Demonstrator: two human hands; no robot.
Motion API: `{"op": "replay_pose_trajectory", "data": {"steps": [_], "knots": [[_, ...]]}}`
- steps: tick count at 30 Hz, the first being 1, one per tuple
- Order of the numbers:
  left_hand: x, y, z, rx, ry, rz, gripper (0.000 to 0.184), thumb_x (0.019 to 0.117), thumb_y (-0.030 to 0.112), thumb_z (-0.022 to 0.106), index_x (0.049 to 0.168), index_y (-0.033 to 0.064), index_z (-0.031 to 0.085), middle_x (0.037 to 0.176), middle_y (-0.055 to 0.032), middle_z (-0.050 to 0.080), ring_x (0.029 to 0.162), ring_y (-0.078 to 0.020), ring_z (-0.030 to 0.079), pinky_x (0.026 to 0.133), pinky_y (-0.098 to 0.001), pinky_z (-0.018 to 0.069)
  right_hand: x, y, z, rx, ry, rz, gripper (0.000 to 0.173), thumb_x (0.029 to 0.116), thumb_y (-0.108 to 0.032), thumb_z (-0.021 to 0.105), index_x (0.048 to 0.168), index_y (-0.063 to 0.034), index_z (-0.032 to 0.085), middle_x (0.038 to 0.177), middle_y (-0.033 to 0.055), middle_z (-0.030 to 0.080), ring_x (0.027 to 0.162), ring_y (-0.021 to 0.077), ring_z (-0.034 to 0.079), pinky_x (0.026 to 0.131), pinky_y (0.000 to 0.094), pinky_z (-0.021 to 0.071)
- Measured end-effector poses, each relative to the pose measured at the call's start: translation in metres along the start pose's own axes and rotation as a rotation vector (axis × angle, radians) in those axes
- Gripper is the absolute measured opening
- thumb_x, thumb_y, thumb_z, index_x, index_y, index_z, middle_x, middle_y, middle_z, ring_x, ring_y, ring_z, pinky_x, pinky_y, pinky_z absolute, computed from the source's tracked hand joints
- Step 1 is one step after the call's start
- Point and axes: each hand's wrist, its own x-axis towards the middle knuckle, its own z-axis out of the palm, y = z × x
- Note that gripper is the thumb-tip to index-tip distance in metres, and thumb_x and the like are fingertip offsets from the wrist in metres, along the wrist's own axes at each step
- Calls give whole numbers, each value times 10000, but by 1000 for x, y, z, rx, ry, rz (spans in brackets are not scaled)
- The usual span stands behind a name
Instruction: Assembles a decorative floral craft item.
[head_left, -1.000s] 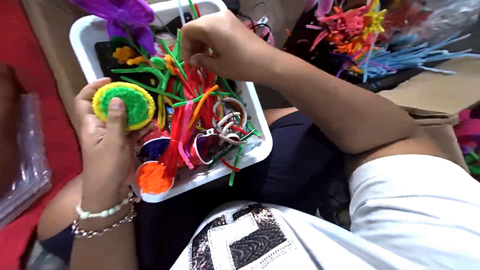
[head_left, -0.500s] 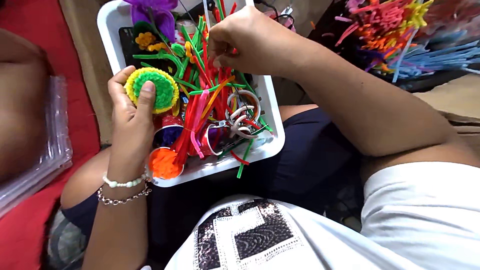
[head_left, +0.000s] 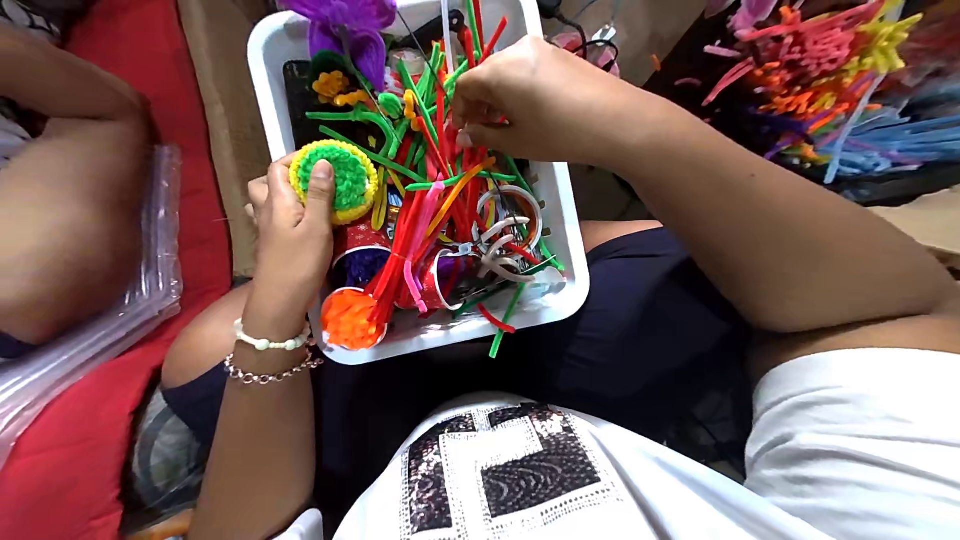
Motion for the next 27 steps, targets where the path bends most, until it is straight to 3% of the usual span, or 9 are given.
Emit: {"op": "replay_pose_trajectory", "data": {"steps": [1, 5, 8, 11, 13, 17, 21, 23, 27], "knots": [[-1, 0, -1, 43, 8, 15, 564, 1046, 585, 437, 1407, 165, 545, 1401, -203, 492, 1310, -342, 479, 1043, -572, 407, 0, -1, 0, -2, -4, 1, 209, 1035, -239, 604, 1110, -65, 692, 1048, 91, 717, 1017, 255, 692, 905, 516, 541], [-8, 1, -2, 102, -3, 18, 590, 1064, 580, 400, 1450, 146, 506, 1431, -214, 492, 1319, -388, 485, 1038, -621, 401, -1, -8, 1, 35, 55, -20, 195, 1026, -208, 608, 1113, -62, 702, 1050, 100, 721, 1012, 263, 695, 910, 522, 544], [-7, 1, 1, 125, 12, 35, 596, 1069, 570, 394, 1456, 129, 498, 1412, -240, 504, 1316, -413, 484, 1036, -625, 401, 2, -22, 10, 122, 211, -146, 186, 1025, -178, 598, 1102, -50, 709, 1062, 89, 721, 1007, 214, 695, 924, 440, 558], [3, -1, 5, 145, 31, 35, 595, 1057, 584, 393, 1427, 137, 526, 1376, -235, 510, 1309, -390, 477, 1044, -593, 407, 9, -42, 28, 193, 293, -294, 167, 994, -143, 647, 1107, -43, 717, 1068, 104, 703, 999, 214, 687, 904, 407, 571], [4, 0, 7, 142, 49, 37, 584, 1064, 562, 393, 1432, 126, 517, 1365, -253, 506, 1290, -393, 484, 1041, -584, 401, 15, -52, 40, 158, 310, -376, 171, 990, -152, 655, 1109, -49, 724, 1107, 127, 688, 1075, 263, 660, 932, 420, 551], [3, 1, 12, 141, 183, 143, 586, 1064, 455, 473, 1502, 80, 367, 1402, -251, 433, 1234, -297, 507, 996, -434, 462, 32, -58, 59, 114, 389, -478, 157, 987, -159, 647, 1063, -66, 748, 1091, 138, 686, 1072, 303, 634, 917, 403, 527], [-2, 6, 4, 267, 220, 269, 342, 1056, 355, 549, 1249, 73, 541, 1388, -239, 411, 1202, -353, 478, 929, -461, 436, 35, -61, 65, 162, 357, -416, 146, 988, -136, 652, 1053, -57, 758, 1094, 143, 677, 1090, 292, 639, 930, 391, 537], [3, 3, -2, 300, 191, 437, 258, 1057, 293, 561, 1176, 78, 636, 1384, -210, 497, 1246, -360, 479, 1003, -480, 400, 36, -61, 65, 193, 361, -400, 121, 977, -93, 654, 1027, -39, 750, 1087, 149, 671, 1077, 286, 640, 929, 386, 538], [10, 1, -20, 316, 4, 696, 293, 1053, 249, 569, 1221, 46, 699, 1388, -169, 611, 1334, -279, 555, 1127, -409, 438, 38, -58, 67, 220, 397, -395, 119, 968, -73, 649, 1011, -26, 749, 1089, 159, 678, 1061, 280, 651, 931, 381, 541]]}}
